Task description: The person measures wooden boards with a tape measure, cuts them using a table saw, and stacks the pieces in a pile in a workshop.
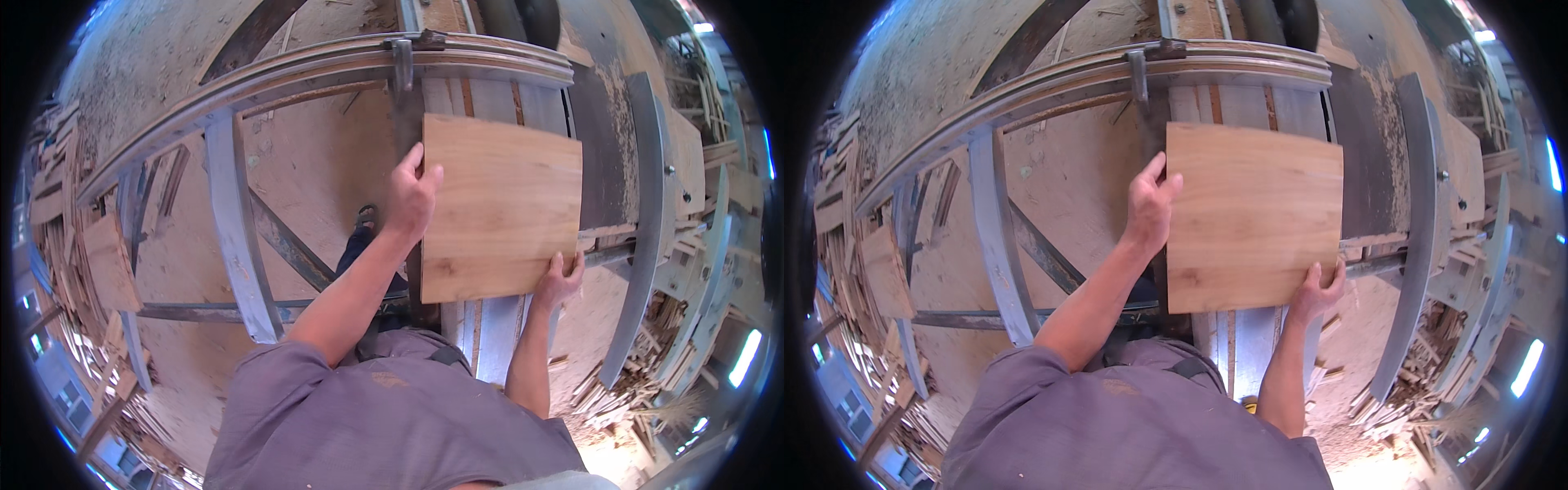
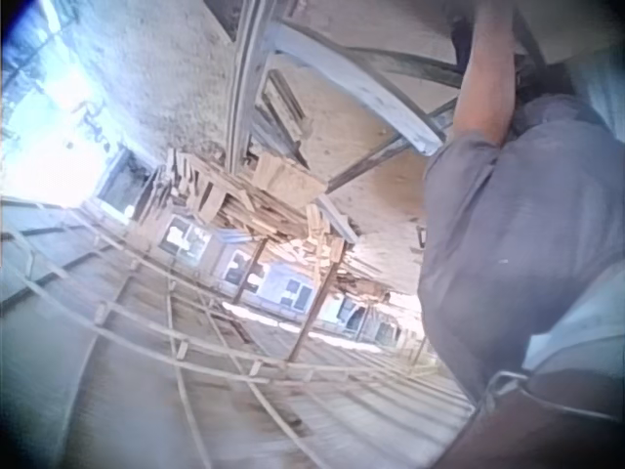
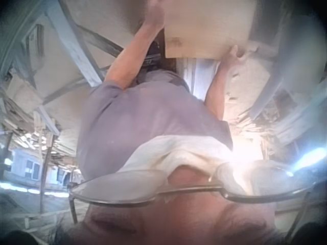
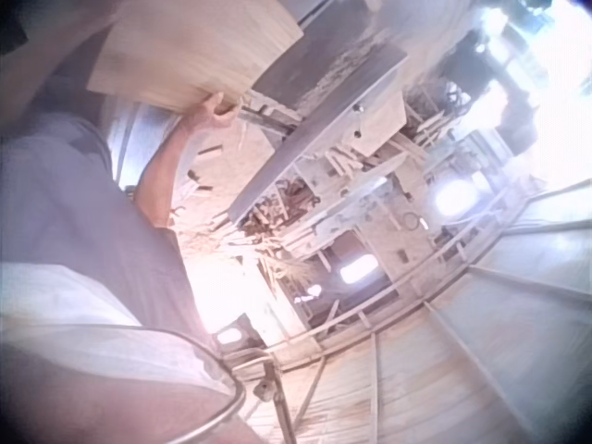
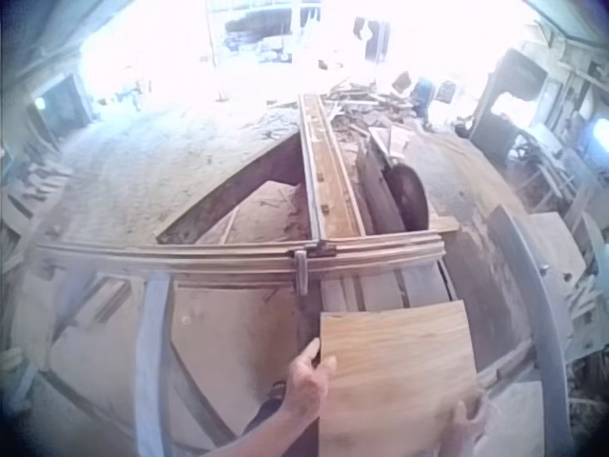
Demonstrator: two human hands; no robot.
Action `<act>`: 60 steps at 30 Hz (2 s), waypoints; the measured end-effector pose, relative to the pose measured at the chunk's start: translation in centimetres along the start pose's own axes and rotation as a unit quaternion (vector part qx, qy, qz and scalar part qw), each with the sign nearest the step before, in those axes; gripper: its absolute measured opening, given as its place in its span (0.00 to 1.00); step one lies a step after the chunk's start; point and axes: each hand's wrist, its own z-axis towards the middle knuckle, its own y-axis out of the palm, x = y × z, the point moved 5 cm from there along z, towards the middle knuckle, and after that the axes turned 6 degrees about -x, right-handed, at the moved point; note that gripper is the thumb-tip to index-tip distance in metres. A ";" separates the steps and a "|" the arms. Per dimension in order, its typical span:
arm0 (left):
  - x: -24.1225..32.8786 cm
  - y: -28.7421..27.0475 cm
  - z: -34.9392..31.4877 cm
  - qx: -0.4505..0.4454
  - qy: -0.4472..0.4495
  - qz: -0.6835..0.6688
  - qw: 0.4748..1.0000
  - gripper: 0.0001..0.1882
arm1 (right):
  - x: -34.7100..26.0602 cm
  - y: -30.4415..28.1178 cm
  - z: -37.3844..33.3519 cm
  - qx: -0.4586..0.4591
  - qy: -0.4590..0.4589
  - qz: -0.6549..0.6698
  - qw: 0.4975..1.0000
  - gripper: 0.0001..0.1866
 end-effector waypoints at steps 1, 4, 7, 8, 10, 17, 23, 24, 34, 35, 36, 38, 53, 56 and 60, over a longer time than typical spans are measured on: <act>-0.1 -0.3 1.0 0.020 0.023 0.016 0.999 0.29 | -0.5 0.7 0.5 0.001 -0.007 0.009 1.000 0.31; 0.2 -0.8 4.2 0.042 0.075 0.062 0.994 0.27 | -1.8 2.9 2.5 0.002 0.001 0.024 1.000 0.31; 1.4 -1.4 5.8 0.036 0.075 0.118 0.990 0.28 | -4.5 4.5 3.8 0.002 -0.020 0.012 1.000 0.31; 1.6 -1.3 5.7 0.099 0.089 0.157 0.979 0.29 | -4.6 5.2 4.3 0.002 -0.024 0.074 0.997 0.31; 3.5 0.2 4.1 0.103 0.138 0.304 0.937 0.30 | -5.3 6.2 5.2 0.015 -0.039 0.021 0.999 0.31; 2.5 4.5 -5.6 -0.141 0.176 0.609 0.760 0.37 | -7.2 6.1 5.5 0.013 -0.072 -0.067 0.995 0.29; 0.3 4.1 -6.7 -0.212 0.200 0.680 0.673 0.36 | -6.2 6.8 6.0 -0.001 -0.123 -0.079 0.989 0.28; 0.3 4.1 -6.7 -0.208 0.207 0.679 0.673 0.35 | -6.4 6.8 5.9 0.003 -0.136 -0.086 0.987 0.28; 1.3 3.7 -6.1 -0.218 0.223 0.654 0.690 0.28 | -10.8 7.0 -1.8 -0.189 -0.440 -0.086 0.874 0.23; 1.7 3.5 -5.6 -0.235 0.219 0.645 0.693 0.27 | -11.9 8.1 -1.7 -0.183 -0.422 -0.101 0.882 0.24; 2.8 2.2 -4.3 -0.233 0.224 0.588 0.741 0.23 | -12.9 9.2 -1.1 -0.173 -0.407 -0.110 0.890 0.24; 6.2 -0.8 -1.0 -0.125 0.293 0.494 0.809 0.20 | -12.8 9.2 -1.2 -0.173 -0.411 -0.123 0.887 0.25; 16.0 -9.9 20.8 0.138 0.031 0.782 0.607 0.34 | -13.6 10.3 0.0 -0.199 -0.372 -0.128 0.898 0.32; 16.6 -9.3 21.4 0.152 0.010 0.791 0.592 0.32 | -14.1 10.8 0.6 -0.189 -0.368 -0.112 0.904 0.31; 16.9 -10.8 23.7 0.175 0.017 0.790 0.587 0.32 | -14.9 12.1 1.4 -0.181 -0.371 -0.100 0.905 0.31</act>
